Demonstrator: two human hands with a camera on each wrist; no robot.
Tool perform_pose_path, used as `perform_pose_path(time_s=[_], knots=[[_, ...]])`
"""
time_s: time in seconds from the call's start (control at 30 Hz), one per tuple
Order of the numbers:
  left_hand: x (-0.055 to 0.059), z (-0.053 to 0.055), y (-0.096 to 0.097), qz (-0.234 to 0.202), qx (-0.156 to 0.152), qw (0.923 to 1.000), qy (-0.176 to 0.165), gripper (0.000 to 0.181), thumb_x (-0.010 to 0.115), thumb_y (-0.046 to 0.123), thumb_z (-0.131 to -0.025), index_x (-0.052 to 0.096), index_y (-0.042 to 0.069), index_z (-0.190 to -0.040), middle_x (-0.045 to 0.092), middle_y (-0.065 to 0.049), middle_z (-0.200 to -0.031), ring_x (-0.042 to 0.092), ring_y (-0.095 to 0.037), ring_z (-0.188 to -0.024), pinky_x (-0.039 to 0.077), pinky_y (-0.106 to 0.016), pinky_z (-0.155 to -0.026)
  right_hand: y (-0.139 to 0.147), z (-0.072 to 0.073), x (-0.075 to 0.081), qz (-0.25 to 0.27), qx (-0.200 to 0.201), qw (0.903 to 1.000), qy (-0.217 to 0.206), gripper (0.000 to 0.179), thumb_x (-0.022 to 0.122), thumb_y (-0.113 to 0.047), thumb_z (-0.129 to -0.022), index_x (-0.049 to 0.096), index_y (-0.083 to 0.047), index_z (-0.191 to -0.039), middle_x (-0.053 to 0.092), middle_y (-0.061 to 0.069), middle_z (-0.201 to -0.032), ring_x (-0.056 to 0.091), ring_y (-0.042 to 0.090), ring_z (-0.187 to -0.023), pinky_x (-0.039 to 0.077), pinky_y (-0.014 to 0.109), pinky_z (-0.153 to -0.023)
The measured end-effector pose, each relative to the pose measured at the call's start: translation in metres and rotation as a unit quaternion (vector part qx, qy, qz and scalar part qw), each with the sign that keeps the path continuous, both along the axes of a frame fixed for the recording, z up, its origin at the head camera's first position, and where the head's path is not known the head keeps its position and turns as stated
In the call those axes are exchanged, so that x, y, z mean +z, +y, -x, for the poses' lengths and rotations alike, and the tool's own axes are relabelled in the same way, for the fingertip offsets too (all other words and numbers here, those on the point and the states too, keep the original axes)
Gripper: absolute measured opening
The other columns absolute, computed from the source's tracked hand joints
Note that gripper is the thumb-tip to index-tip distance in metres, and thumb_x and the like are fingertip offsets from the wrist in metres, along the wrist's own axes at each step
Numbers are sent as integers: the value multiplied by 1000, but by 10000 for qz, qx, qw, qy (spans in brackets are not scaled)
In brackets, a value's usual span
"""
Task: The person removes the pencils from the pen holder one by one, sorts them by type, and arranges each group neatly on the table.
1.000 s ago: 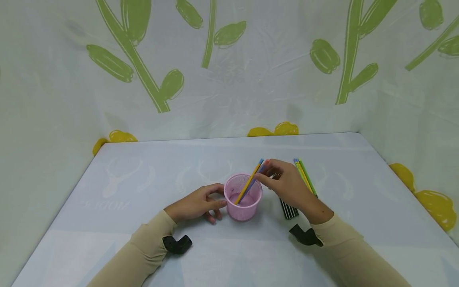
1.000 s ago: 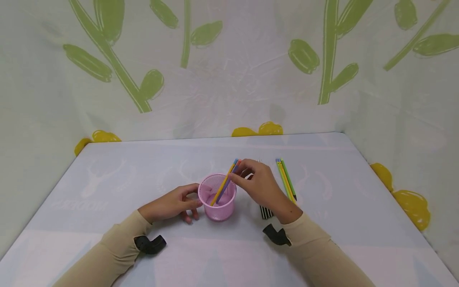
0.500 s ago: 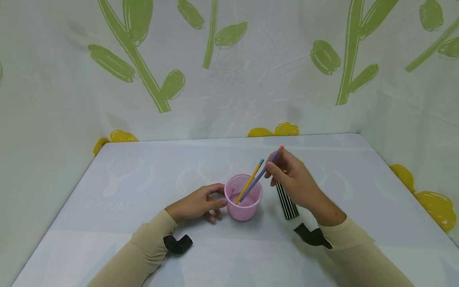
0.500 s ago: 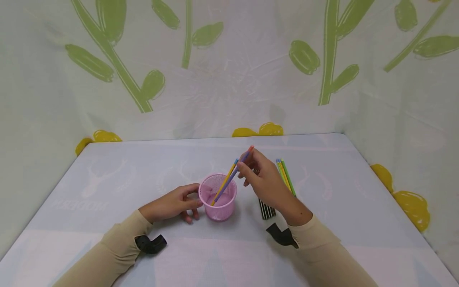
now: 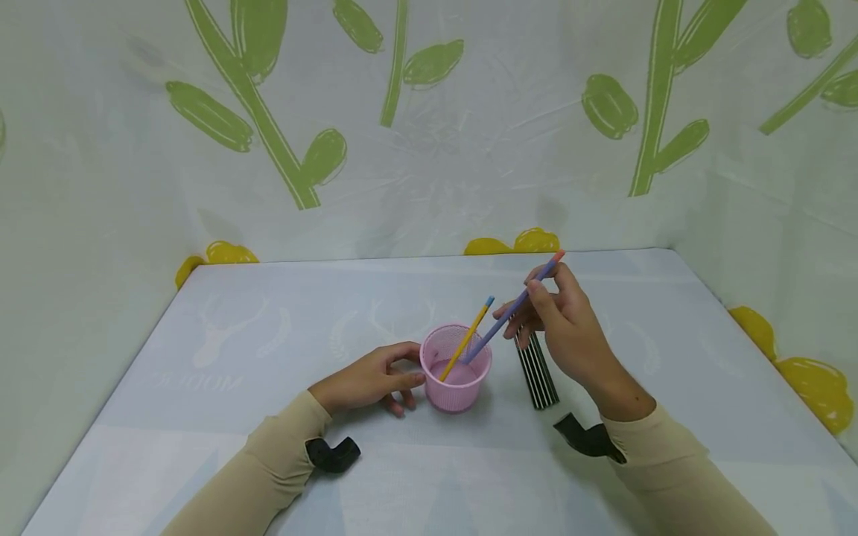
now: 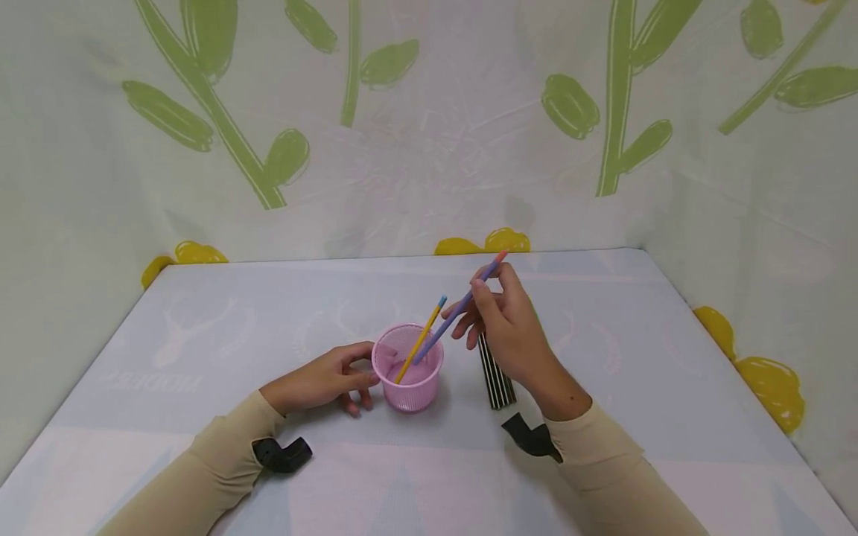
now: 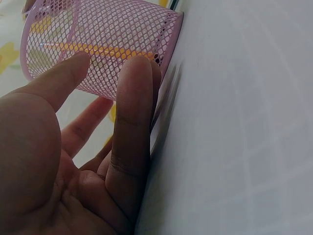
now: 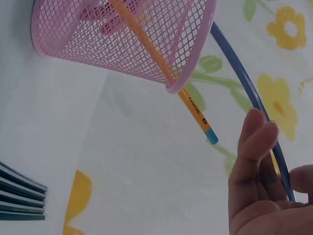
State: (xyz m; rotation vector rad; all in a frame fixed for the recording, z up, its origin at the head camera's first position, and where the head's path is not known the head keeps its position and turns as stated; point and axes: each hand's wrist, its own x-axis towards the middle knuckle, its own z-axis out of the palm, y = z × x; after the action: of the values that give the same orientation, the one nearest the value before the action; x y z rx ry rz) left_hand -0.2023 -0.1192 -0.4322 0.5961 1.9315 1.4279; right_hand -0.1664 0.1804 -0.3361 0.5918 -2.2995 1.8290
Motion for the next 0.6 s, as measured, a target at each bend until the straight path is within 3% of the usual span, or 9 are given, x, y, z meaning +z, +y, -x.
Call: perform_pose_path(time_s=[0.17, 0.4, 0.6], knots=[[0, 0, 0, 13, 13, 10000, -19, 46, 65, 31, -99, 50, 20, -141, 54, -6, -140, 71, -23, -83, 63, -39, -68, 4, -1, 2, 257, -53, 9996, 34, 18, 33, -25, -111, 37, -9, -119, 76, 1, -85, 68, 27, -59, 57, 30, -50], [-1, 1, -1, -8, -9, 10000, 2, 46, 65, 31, -99, 50, 20, -141, 54, -7, -140, 70, -24, -84, 63, -39, -68, 14, 5, 4, 179, -328, 9992, 131, 28, 31, -28, -111, 38, -8, -129, 66, 5, -76, 60, 26, -52, 53, 29, -46], [-1, 1, 0, -12, -6, 10000, -20, 46, 65, 30, -99, 50, 20, -141, 54, -6, -140, 71, -24, -84, 63, -39, -68, 26, 14, 3, -201, -448, 9987, -160, 27, 29, -15, -110, 36, -7, -135, 63, 4, -75, 57, 24, -52, 52, 25, -47]])
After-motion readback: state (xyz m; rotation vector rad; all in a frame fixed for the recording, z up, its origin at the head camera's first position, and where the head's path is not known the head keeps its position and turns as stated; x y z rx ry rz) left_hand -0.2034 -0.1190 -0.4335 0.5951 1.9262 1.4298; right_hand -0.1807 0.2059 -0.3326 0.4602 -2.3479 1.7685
